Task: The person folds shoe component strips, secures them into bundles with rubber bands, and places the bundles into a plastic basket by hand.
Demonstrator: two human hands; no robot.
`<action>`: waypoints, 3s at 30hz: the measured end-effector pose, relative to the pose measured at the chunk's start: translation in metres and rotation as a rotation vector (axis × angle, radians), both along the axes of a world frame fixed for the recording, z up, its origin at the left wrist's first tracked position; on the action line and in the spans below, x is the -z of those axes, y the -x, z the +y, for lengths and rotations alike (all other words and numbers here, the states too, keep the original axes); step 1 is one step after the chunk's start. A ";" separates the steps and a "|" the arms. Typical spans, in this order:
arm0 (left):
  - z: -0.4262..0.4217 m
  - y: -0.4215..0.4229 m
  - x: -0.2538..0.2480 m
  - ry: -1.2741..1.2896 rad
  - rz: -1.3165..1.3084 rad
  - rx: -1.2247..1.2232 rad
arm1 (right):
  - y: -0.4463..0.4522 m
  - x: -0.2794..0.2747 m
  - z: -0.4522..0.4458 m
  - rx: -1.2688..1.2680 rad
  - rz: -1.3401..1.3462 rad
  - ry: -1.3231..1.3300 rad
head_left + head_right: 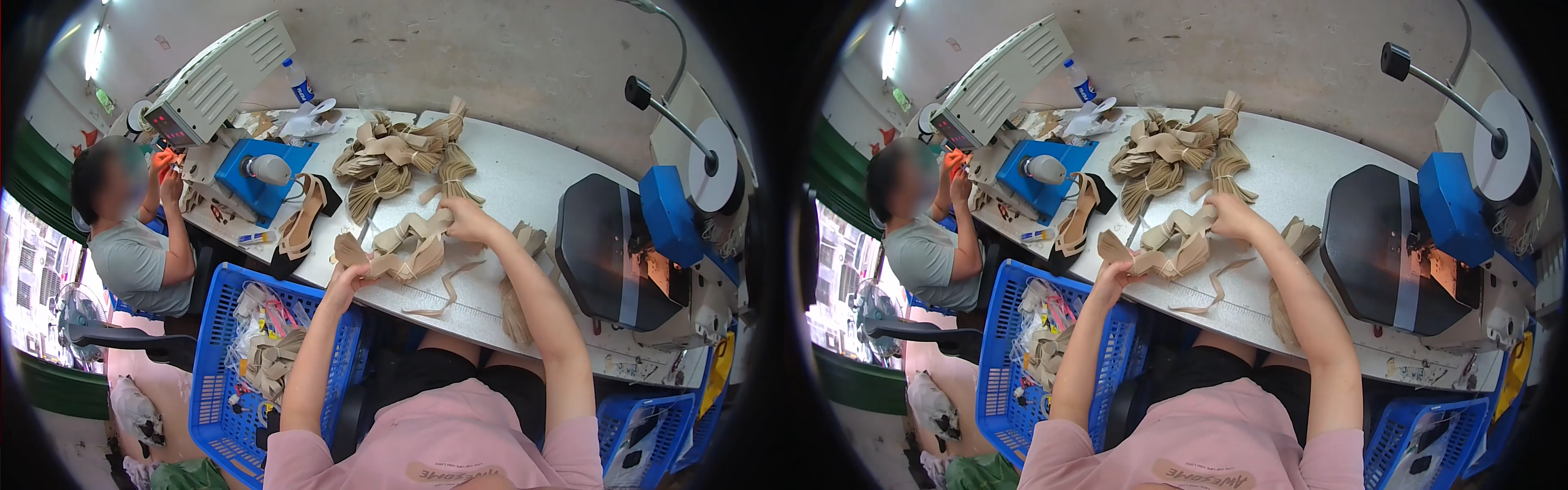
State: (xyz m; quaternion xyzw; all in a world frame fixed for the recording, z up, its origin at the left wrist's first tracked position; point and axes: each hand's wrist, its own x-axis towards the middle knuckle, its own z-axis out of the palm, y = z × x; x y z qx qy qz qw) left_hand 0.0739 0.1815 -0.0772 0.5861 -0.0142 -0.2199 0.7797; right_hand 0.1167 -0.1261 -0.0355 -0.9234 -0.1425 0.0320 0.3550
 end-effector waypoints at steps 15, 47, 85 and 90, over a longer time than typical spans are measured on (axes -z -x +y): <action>-0.023 -0.009 -0.018 -0.319 -0.055 -0.177 | 0.000 -0.014 -0.003 -0.201 0.403 0.037; -0.147 -0.086 -0.014 -0.493 -0.362 0.431 | -0.040 0.002 -0.027 0.639 -0.250 0.205; -0.136 -0.129 -0.040 0.056 0.181 -0.048 | 0.008 -0.051 -0.027 0.746 -0.377 -0.284; -0.110 -0.099 -0.039 -0.665 -0.127 0.359 | 0.010 -0.067 -0.003 0.663 -0.467 -0.443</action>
